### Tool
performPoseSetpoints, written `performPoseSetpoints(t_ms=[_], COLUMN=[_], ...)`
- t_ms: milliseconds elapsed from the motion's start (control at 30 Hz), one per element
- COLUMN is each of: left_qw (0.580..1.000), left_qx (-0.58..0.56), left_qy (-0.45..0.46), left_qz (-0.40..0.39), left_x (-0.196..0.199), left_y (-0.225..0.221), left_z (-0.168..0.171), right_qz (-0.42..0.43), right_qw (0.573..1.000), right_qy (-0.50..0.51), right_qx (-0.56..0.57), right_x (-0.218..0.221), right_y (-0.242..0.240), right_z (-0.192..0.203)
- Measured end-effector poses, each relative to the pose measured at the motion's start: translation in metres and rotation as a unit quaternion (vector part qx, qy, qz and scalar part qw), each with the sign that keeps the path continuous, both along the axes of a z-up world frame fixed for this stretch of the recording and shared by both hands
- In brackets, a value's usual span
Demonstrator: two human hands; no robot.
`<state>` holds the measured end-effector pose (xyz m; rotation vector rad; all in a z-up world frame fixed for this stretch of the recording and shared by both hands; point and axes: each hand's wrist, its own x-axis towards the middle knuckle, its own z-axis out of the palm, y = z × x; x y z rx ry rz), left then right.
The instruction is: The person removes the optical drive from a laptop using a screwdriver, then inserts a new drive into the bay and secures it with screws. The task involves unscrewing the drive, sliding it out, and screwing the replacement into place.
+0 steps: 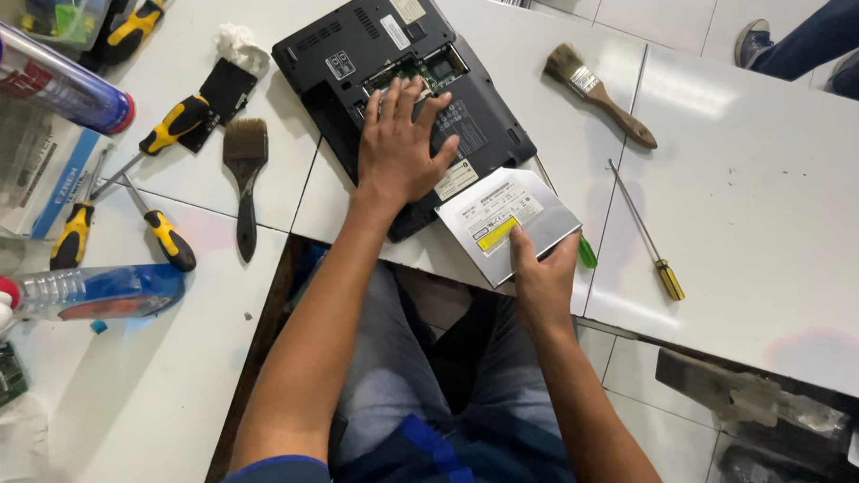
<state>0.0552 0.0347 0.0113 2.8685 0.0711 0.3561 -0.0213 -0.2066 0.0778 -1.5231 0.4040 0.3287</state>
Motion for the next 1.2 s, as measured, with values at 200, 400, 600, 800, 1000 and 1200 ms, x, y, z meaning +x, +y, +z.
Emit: performPoseSetpoints(t_ms=[200, 400, 600, 800, 1000, 1200], left_qw=[1.000, 1.000, 1.000, 0.999, 0.999, 0.998], left_qx=[-0.017, 0.002, -0.004, 0.006, 0.003, 0.014], left_qy=[0.004, -0.025, -0.027, -0.043, -0.036, -0.052], left_qz=[0.011, 0.001, 0.001, 0.001, 0.006, 0.014], left_x=[0.001, 0.001, 0.001, 0.003, 0.000, 0.001], left_y=[0.002, 0.006, 0.007, 0.007, 0.006, 0.008], left_z=[0.001, -0.001, 0.000, -0.004, -0.001, -0.008], right_qz=[0.026, 0.032, -0.020, -0.030, -0.049, -0.055], right_qw=[0.999, 0.998, 0.997, 0.997, 0.995, 0.994], right_qy=[0.043, 0.046, 0.031, 0.014, 0.028, 0.028], right_qx=[0.006, 0.008, 0.074, 0.071, 0.086, 0.090], right_x=[0.002, 0.016, 0.016, 0.009, 0.004, 0.010], right_y=[0.004, 0.006, 0.001, 0.008, 0.014, 0.016], right_z=[0.003, -0.009, -0.026, -0.026, -0.026, -0.034])
